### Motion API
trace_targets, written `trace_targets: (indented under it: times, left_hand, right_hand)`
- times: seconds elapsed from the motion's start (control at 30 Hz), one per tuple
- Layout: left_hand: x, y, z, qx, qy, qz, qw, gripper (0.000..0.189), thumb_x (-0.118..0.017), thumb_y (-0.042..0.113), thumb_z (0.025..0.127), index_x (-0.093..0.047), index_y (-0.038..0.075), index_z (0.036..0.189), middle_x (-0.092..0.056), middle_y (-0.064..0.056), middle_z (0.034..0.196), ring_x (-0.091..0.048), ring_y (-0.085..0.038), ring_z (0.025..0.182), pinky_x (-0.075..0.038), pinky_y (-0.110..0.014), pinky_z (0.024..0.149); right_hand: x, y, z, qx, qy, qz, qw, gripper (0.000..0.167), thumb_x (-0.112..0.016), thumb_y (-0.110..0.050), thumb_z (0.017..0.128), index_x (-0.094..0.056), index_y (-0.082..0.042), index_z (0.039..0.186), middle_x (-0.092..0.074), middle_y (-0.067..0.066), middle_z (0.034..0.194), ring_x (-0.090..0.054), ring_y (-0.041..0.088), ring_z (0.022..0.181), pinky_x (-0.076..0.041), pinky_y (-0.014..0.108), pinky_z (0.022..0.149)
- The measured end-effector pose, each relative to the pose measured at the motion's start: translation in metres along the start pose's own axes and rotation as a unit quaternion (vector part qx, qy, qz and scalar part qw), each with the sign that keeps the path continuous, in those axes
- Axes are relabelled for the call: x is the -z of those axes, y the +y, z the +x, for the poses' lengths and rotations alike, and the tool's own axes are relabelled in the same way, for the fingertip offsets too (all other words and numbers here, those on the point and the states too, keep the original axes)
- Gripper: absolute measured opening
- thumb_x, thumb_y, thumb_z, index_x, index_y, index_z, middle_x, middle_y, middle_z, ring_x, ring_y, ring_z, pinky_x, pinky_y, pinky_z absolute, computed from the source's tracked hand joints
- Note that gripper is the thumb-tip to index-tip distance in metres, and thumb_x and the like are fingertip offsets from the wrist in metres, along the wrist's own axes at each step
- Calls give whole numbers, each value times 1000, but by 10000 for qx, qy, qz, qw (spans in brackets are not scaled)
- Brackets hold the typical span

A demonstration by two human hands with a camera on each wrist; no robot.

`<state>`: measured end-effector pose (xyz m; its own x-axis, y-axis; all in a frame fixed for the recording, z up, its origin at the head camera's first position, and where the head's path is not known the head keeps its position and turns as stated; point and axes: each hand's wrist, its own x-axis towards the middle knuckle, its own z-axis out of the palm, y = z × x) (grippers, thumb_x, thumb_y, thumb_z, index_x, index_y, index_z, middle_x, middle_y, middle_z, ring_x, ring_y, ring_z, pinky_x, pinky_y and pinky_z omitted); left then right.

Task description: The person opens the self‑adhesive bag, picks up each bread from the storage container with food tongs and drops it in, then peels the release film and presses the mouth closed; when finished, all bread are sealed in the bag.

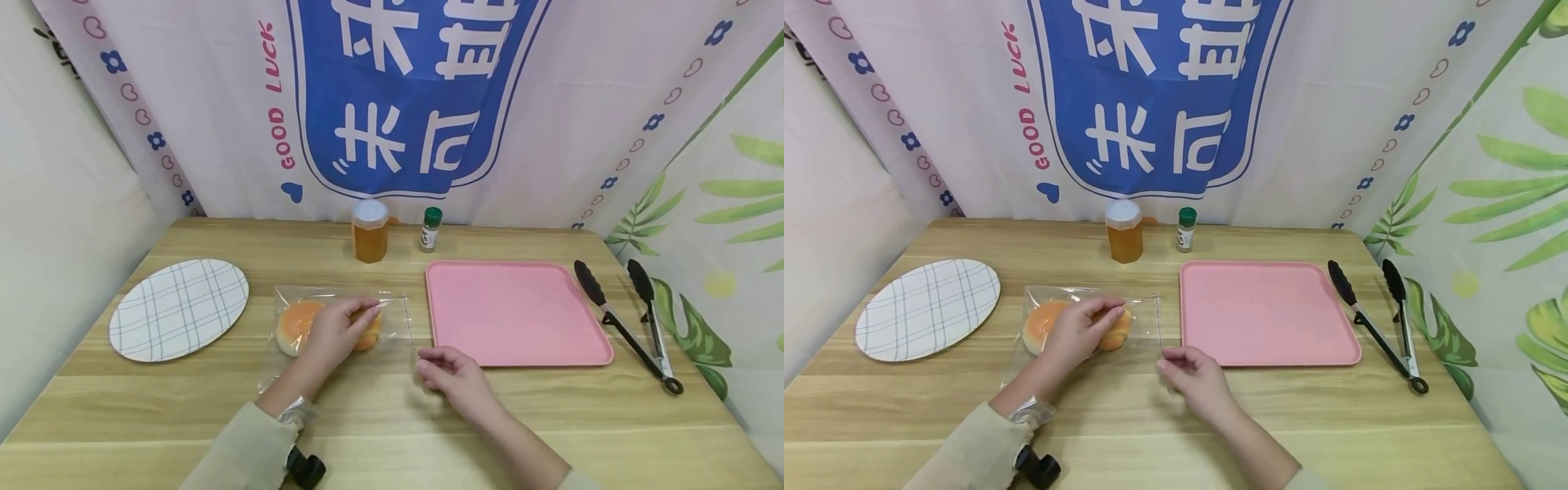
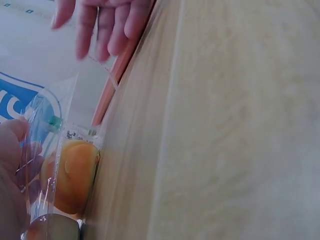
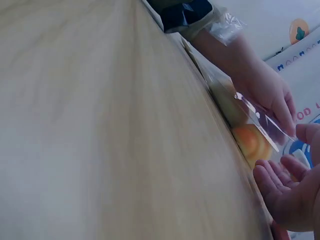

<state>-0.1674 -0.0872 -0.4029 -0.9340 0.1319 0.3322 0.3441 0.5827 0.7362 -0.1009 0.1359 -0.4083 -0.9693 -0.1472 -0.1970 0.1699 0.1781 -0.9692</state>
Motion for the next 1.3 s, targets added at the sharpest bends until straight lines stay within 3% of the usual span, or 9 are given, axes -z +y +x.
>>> trace_targets:
  times: [0.07, 0.27, 0.4, 0.53, 0.8, 0.9, 1.07, 1.23, 1.3]
  left_hand:
    - [0, 1, 0, 18, 12, 6, 10000, 17, -70, 22, 92, -75, 10, 102, -76, -5, 101, -70, -23, 101, -56, -42, 91]
    - [-2, 1, 0, -19, 129, 26, 9999, 17, -70, 20, 91, -75, 8, 102, -76, -7, 102, -70, -25, 102, -56, -43, 90]
    - [-3, 1, 0, 57, 155, -55, 9998, 18, -70, 21, 92, -75, 8, 103, -76, -7, 103, -70, -25, 102, -56, -43, 90]
    - [-3, 3, -1, 137, 87, -38, 9999, 20, -68, 24, 93, -74, 9, 105, -75, -7, 106, -70, -25, 104, -56, -42, 92]
    - [8, 7, 2, -18, -351, 458, 9983, 25, -59, 23, 98, -69, 9, 117, -73, -9, 115, -69, -28, 104, -56, -46, 90]
    - [16, 8, 7, 34, -698, 686, 9952, 30, -52, 20, 101, -65, 8, 125, -71, -11, 118, -68, -27, 97, -56, -46, 89]
    - [30, 13, 20, 480, -1385, 876, 9853, 33, -49, 22, 101, -63, 8, 127, -71, -9, 112, -65, -22, 91, -56, -41, 85]
    - [35, 9, 42, 508, -1437, 854, 9846, 27, -52, 13, 97, -67, 0, 115, -71, -11, 95, -60, -20, 76, -53, -32, 70]
    - [32, 4, 51, 490, -1432, 1035, 9831, 25, -54, 13, 97, -69, 0, 113, -72, -12, 98, -61, -20, 78, -53, -33, 72]
  right_hand:
    - [-12, 2, 3, -131, -283, 194, 9993, 43, -66, -17, 92, -56, 9, 125, -66, 23, 114, -68, 18, 94, -60, 25, 81]
    - [-34, 4, 10, -547, -436, 810, 9943, 48, -64, -18, 94, -50, 12, 129, -68, 21, 109, -70, 14, 88, -61, 30, 80]
    - [-45, 4, 16, -785, -247, 1277, 9884, 47, -63, -20, 96, -49, 11, 128, -70, 17, 104, -70, 13, 83, -61, 28, 77]
    - [-54, 4, 24, -896, 54, 1552, 9838, 35, -63, -18, 95, -55, 8, 117, -70, 12, 98, -70, 11, 79, -61, 26, 76]
    - [-58, 4, 32, -807, 522, 2015, 9748, 14, -58, -4, 94, -54, 6, 103, -69, 8, 92, -69, 11, 81, -60, 23, 77]
    - [-56, 4, 33, -720, 699, 2135, 9718, 9, -54, -1, 94, -50, 5, 100, -69, 13, 99, -68, 10, 82, -60, 23, 78]
    - [-53, 7, 35, -616, 968, 2255, 9675, 5, -51, 1, 94, -47, 3, 97, -67, 16, 104, -68, 10, 82, -60, 22, 77]
    - [-52, 7, 34, -610, 915, 2253, 9681, 4, -48, 1, 95, -45, 1, 97, -66, 11, 97, -68, 10, 80, -61, 24, 77]
    - [-52, 7, 33, -594, 870, 2242, 9688, 4, -47, 0, 96, -44, 2, 99, -67, 11, 97, -69, 10, 81, -61, 25, 77]
